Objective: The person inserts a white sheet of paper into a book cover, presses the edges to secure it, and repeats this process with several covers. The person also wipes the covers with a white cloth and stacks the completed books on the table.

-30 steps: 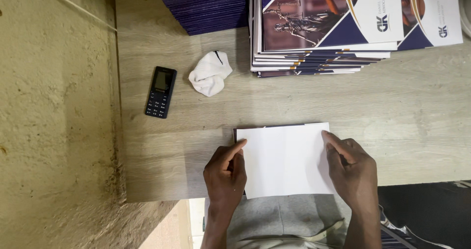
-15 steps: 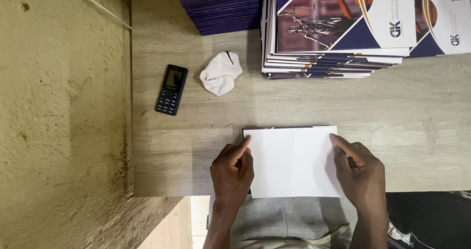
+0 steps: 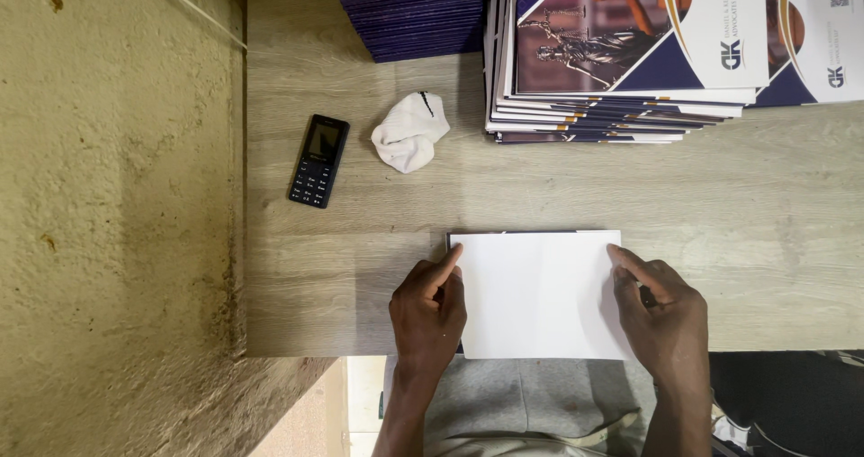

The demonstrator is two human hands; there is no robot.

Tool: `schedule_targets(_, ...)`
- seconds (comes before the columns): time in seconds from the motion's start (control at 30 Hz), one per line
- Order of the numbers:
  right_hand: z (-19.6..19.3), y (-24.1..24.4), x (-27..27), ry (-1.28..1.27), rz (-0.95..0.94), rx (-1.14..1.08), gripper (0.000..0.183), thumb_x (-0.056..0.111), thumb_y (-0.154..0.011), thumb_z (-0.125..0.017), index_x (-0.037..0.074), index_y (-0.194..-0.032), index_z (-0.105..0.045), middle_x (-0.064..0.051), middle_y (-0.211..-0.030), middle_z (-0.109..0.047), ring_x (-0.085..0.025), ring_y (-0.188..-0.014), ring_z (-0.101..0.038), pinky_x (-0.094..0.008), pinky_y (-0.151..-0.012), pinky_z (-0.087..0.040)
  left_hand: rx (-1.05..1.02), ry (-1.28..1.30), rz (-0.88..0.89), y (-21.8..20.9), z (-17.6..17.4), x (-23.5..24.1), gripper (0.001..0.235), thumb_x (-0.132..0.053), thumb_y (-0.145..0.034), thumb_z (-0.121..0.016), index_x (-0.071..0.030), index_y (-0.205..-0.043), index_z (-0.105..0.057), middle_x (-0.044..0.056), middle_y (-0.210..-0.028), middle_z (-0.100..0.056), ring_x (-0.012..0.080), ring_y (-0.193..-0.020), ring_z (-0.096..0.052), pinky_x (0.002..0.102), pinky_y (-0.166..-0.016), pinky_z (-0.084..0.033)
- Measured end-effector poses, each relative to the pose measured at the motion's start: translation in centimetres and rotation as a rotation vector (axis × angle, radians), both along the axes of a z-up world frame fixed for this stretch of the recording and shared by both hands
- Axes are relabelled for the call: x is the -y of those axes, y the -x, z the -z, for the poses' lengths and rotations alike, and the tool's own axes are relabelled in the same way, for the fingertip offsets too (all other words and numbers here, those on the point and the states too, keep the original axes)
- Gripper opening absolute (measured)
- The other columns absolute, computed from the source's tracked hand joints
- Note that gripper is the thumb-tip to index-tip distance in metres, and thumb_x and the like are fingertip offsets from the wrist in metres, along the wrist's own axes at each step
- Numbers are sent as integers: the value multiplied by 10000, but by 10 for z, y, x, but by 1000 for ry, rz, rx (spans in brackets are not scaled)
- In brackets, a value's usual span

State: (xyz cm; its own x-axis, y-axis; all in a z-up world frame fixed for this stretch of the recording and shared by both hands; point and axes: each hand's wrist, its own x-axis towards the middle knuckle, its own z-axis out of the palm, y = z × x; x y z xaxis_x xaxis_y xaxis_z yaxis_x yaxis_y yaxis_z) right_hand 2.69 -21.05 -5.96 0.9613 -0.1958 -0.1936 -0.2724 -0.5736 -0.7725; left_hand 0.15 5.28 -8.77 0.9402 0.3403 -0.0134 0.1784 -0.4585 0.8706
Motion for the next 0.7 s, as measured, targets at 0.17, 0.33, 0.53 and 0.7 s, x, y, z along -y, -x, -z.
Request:
schedule_targets(0.17,2,-1,2,-38,4,-22,345,83,-1065,-648,151,-1371,-792,12,-785,-549,-119,-646,-394,-304,-617,-353,-29,25,-10,0,0,0,388,-80,-981,-638,-209,-1302,-814,-67,-723,-641,64,-610,-551,262,-621,-528)
schedule_targets(0.33,-3,-8,23,304,6,20,421,80,-1033,-758,65,-1452,-725,-138,-1083,-760,-204,-650,-565,-363,-520,-470,-390,-10,-31,-5,-25,-13,383,-215,-966,-656,-429,-1213,-856,-203,-822,-856,24,-479,-421,260,-557,-457)
schedule_targets(0.53,12,8,-53,-934,12,243,415,-34,-1061,-594,63,-1459,-526,-188,-1426,-587,-323,-1221,-641,-456,-1091,-527,-430,66,-17,-2,-25,-15,323,-321,-974,-721,-434,-1246,-852,-110,-776,-592,62,-648,-490,255,-667,-457)
schedule_targets(0.7,29,16,-86,-1735,-163,-68,780,232,-1002,-805,-1,-1609,-375,-267,-1718,-358,-417,-1561,-406,-535,-1309,-319,-275,33,39,0,-13,-17,335,-279,-991,-716,-386,-1293,-814,-93,-1053,-848,65,-769,-704,263,-733,-551)
